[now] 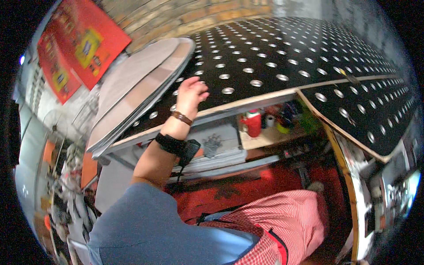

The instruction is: Finishing the edges of large fabric panels using an industrial overlock sewing machine.

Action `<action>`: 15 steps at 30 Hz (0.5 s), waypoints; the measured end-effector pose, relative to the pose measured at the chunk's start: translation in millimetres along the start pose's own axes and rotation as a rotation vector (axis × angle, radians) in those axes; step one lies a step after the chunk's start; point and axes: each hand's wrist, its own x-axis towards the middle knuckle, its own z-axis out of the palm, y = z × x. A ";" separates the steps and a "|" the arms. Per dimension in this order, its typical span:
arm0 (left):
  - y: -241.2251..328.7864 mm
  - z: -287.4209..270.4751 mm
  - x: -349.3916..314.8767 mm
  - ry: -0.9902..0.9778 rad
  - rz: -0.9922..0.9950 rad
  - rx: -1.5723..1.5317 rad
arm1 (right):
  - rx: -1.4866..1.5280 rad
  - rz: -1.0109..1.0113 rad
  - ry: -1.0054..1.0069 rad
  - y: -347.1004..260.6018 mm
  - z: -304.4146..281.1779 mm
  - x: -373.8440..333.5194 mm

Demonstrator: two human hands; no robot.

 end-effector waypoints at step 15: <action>72.4 -482.9 112.5 1.168 -0.012 -0.473 | -0.074 -0.513 0.667 -10.2 41.4 142.4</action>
